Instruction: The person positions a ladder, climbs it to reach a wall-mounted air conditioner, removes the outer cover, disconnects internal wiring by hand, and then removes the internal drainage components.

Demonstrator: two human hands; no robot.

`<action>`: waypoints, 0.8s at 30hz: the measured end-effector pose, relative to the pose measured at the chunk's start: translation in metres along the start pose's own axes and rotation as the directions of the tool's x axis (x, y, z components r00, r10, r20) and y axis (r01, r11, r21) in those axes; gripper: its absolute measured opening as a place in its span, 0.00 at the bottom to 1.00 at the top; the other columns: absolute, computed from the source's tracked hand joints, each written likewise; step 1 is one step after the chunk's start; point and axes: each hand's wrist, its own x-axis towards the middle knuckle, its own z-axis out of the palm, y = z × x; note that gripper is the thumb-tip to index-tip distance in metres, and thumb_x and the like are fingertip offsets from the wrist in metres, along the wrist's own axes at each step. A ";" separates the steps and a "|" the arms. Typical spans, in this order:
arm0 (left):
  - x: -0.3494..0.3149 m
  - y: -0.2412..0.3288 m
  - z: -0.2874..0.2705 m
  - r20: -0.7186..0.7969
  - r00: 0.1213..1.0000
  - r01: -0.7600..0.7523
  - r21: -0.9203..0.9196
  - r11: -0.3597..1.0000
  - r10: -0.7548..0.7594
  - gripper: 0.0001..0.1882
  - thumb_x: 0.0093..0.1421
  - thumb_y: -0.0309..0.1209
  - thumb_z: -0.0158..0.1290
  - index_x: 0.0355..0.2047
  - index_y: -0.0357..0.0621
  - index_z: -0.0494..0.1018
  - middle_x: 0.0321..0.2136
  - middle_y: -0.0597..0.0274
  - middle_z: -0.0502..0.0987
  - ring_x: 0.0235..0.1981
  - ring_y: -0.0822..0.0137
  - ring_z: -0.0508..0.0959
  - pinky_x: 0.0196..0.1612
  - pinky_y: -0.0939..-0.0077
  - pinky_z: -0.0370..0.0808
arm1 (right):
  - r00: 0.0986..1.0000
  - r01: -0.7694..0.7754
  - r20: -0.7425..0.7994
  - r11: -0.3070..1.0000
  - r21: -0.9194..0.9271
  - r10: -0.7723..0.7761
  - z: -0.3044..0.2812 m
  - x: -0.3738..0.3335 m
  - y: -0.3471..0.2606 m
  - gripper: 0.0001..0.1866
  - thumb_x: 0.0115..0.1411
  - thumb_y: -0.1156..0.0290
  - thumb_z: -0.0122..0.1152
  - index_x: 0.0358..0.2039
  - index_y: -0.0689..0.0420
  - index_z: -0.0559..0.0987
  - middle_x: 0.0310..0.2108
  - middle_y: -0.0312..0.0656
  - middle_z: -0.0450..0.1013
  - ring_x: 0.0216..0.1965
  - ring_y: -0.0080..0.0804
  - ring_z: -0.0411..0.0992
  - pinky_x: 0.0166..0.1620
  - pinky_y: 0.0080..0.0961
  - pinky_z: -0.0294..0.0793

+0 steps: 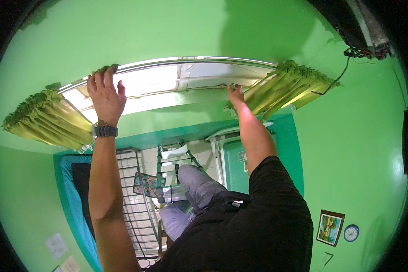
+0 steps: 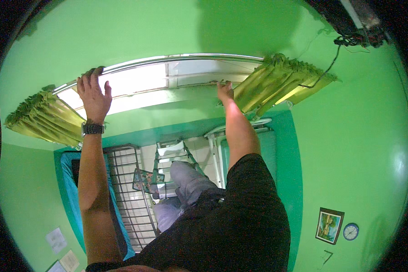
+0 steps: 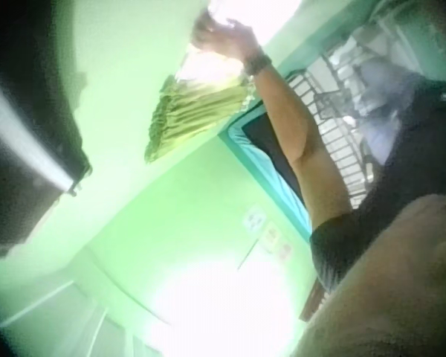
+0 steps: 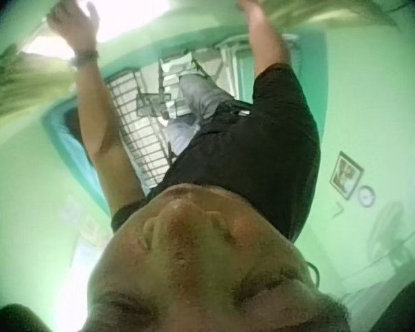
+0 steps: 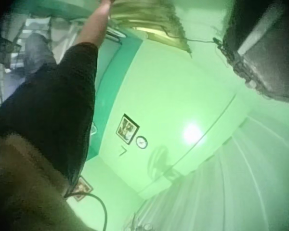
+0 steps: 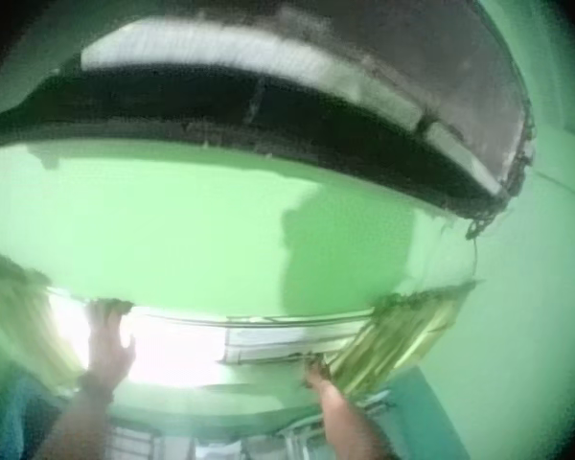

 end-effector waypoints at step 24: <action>-0.014 -0.029 0.046 -0.376 0.892 -0.187 0.195 0.963 0.250 0.21 0.71 0.47 0.49 0.51 0.46 0.78 0.49 0.55 0.80 0.51 0.53 0.77 0.57 0.57 0.69 | 0.667 0.651 -0.314 0.734 -0.195 -0.676 0.088 -0.002 -0.004 0.09 0.64 0.71 0.57 0.39 0.60 0.70 0.36 0.53 0.71 0.42 0.54 0.69 0.47 0.48 0.68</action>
